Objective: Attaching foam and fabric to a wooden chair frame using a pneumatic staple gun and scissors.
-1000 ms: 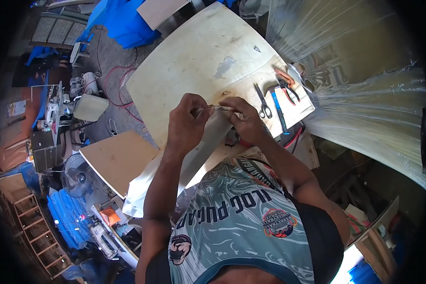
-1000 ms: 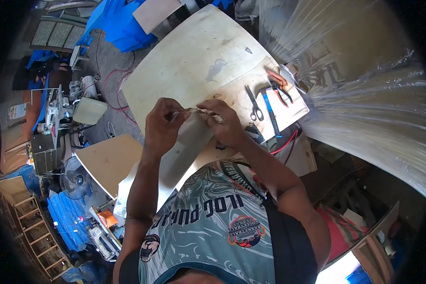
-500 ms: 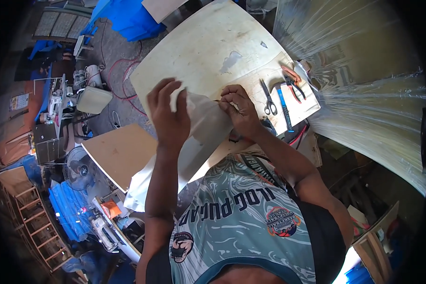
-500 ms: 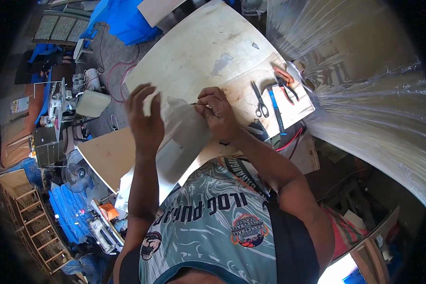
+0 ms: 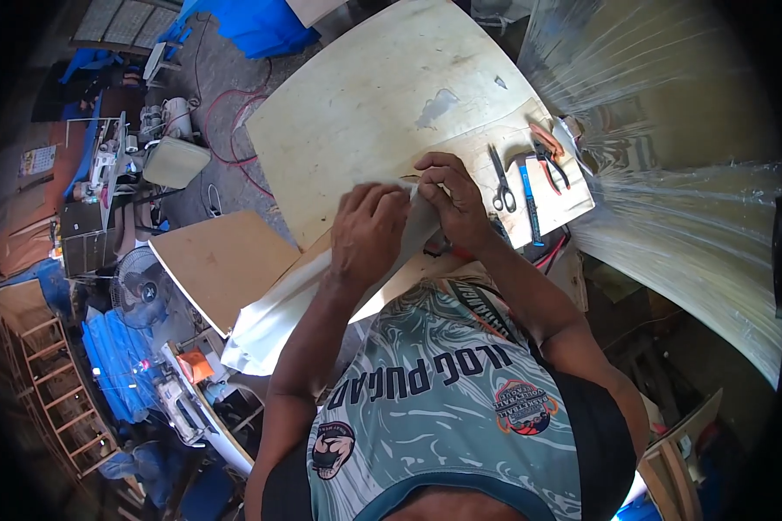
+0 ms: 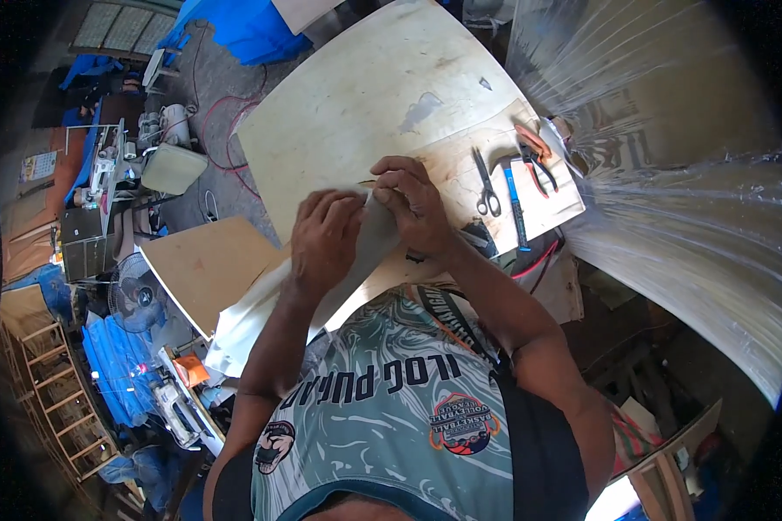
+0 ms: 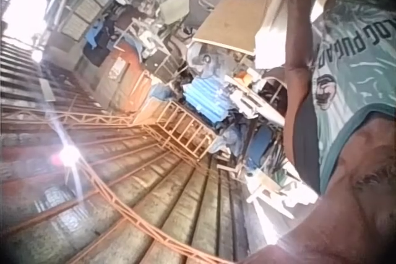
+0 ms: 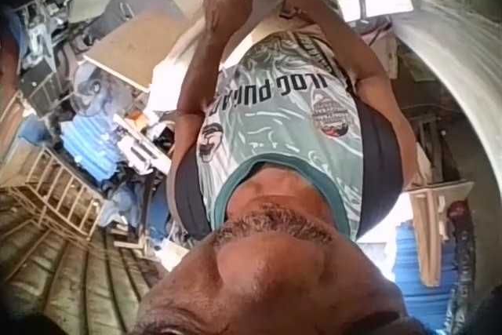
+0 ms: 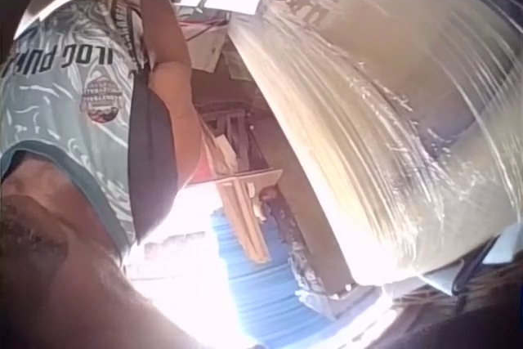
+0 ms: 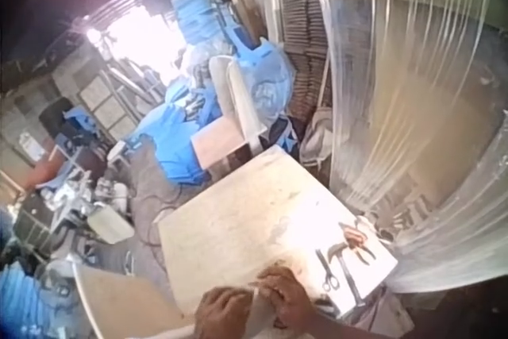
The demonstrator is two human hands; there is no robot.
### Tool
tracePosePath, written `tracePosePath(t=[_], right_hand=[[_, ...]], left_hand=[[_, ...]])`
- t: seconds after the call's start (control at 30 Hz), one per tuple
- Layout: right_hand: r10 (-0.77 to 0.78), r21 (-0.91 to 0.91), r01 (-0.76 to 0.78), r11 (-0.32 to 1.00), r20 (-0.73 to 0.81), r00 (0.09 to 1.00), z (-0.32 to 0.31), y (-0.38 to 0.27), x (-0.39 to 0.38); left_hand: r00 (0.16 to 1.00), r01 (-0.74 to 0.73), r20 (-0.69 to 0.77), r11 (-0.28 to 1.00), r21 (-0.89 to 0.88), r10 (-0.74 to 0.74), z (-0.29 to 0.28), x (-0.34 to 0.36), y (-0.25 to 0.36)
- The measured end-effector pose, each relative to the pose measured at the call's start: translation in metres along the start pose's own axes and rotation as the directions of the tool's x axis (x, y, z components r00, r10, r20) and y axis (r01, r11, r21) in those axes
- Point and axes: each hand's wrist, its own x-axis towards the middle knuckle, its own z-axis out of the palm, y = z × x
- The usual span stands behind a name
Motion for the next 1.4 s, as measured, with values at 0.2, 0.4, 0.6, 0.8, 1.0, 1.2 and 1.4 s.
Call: tracePosePath(t=[0.2,0.4,0.6,0.8,1.0,1.2,1.4], right_hand=[[-0.104,-0.039,0.108,0.993,0.094,0.99,-0.002,0.001,0.004],[0.061,-0.005,-0.061,0.998,0.07,0.996,0.004,0.0,0.004],[0.026,0.056,-0.028,0.998,0.038,0.999,0.008,0.005,0.004],[0.076,0.017,-0.076,0.997,0.032,0.997,0.009,-0.002,0.006],[-0.008,-0.053,0.007,0.999,-0.01,1.0,0.015,0.0,0.005],[0.063,-0.067,-0.065,0.996,-0.025,0.998,0.019,0.002,0.008],[0.121,-0.055,-0.123,0.991,-0.035,0.992,0.014,-0.003,0.01]], left_hand=[[0.887,0.439,0.236,0.884,-0.161,-0.397,-0.004,0.004,0.005],[0.96,0.244,-0.129,0.968,-0.06,-0.25,-0.021,0.002,-0.018],[0.882,0.433,0.314,0.867,-0.247,-0.351,-0.029,-0.012,-0.012],[0.991,0.122,-0.071,0.98,0.157,-0.112,-0.003,-0.033,0.006],[0.921,0.384,-0.054,0.923,-0.028,-0.385,0.001,-0.015,-0.002],[0.97,0.171,-0.184,0.984,0.047,-0.16,0.003,-0.014,-0.014],[0.979,0.2,0.032,0.979,0.035,-0.201,0.003,-0.003,-0.017]])
